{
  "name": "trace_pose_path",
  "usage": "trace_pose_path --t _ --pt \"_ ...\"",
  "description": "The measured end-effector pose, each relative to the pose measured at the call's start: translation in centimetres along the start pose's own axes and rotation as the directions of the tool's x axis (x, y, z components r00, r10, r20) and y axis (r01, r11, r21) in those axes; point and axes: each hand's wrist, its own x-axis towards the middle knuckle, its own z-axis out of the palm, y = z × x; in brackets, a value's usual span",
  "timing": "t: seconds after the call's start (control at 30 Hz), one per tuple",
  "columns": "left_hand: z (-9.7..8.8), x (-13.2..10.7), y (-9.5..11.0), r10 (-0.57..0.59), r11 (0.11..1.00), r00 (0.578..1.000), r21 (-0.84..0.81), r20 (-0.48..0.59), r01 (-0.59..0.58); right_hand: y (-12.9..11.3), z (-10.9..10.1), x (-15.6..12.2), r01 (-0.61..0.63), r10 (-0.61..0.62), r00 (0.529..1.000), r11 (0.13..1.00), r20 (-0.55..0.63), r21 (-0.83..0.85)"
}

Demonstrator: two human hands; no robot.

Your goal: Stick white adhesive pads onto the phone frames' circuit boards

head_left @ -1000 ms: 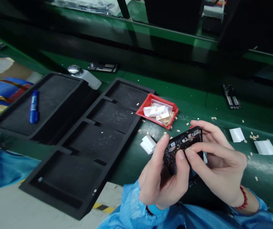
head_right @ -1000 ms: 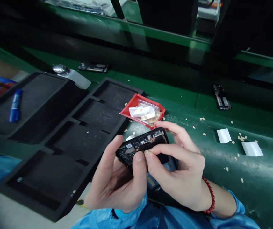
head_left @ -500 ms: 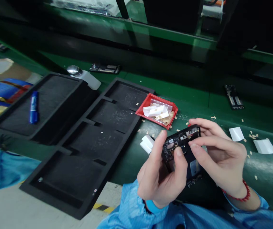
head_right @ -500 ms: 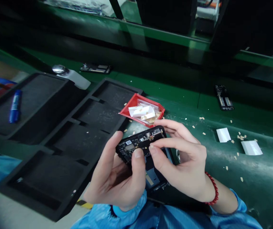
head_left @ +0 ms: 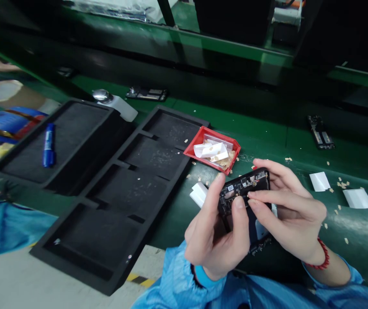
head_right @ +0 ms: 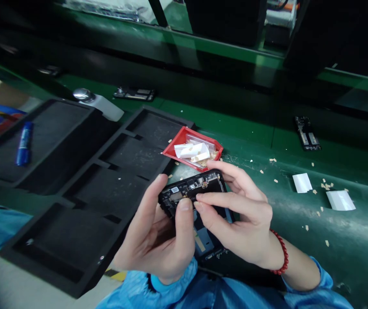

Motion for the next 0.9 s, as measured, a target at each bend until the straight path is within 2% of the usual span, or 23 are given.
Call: trace_pose_path --t 0.17,0.27,0.43,0.6,0.7,0.8,0.9 --pt "-0.2 0.0 0.1 -0.052 0.998 0.998 -0.042 0.031 0.053 0.5 0.0 0.2 -0.186 0.184 0.982 0.963 0.029 0.195" --pt "-0.2 0.0 0.0 -0.116 0.99 0.99 -0.072 0.08 0.121 0.8 0.4 0.2 -0.242 0.249 0.968 0.947 -0.009 0.211" --pt "-0.8 0.3 -0.5 -0.303 0.93 0.929 -0.148 0.211 0.336 1.4 0.6 0.2 -0.299 0.316 0.949 0.906 -0.008 0.301" --pt "-1.6 0.2 -0.9 -0.327 0.843 0.875 -0.309 0.357 0.441 1.6 -0.1 0.1 -0.369 0.387 0.922 0.863 0.017 0.345" --pt "-1.2 -0.2 -1.5 -0.314 0.775 0.816 -0.366 0.485 0.515 1.9 0.5 -0.4 -0.324 0.367 0.927 0.891 -0.084 0.317" --pt "-0.6 -0.7 -2.6 -0.344 0.732 0.739 -0.327 0.579 0.597 2.7 1.7 -0.9 -0.259 0.317 0.924 0.931 -0.215 0.259" --pt "-0.6 -1.0 -4.0 -0.421 0.725 0.661 -0.207 0.621 0.657 3.9 1.1 -1.1 -0.247 0.283 0.945 0.947 -0.165 0.206"
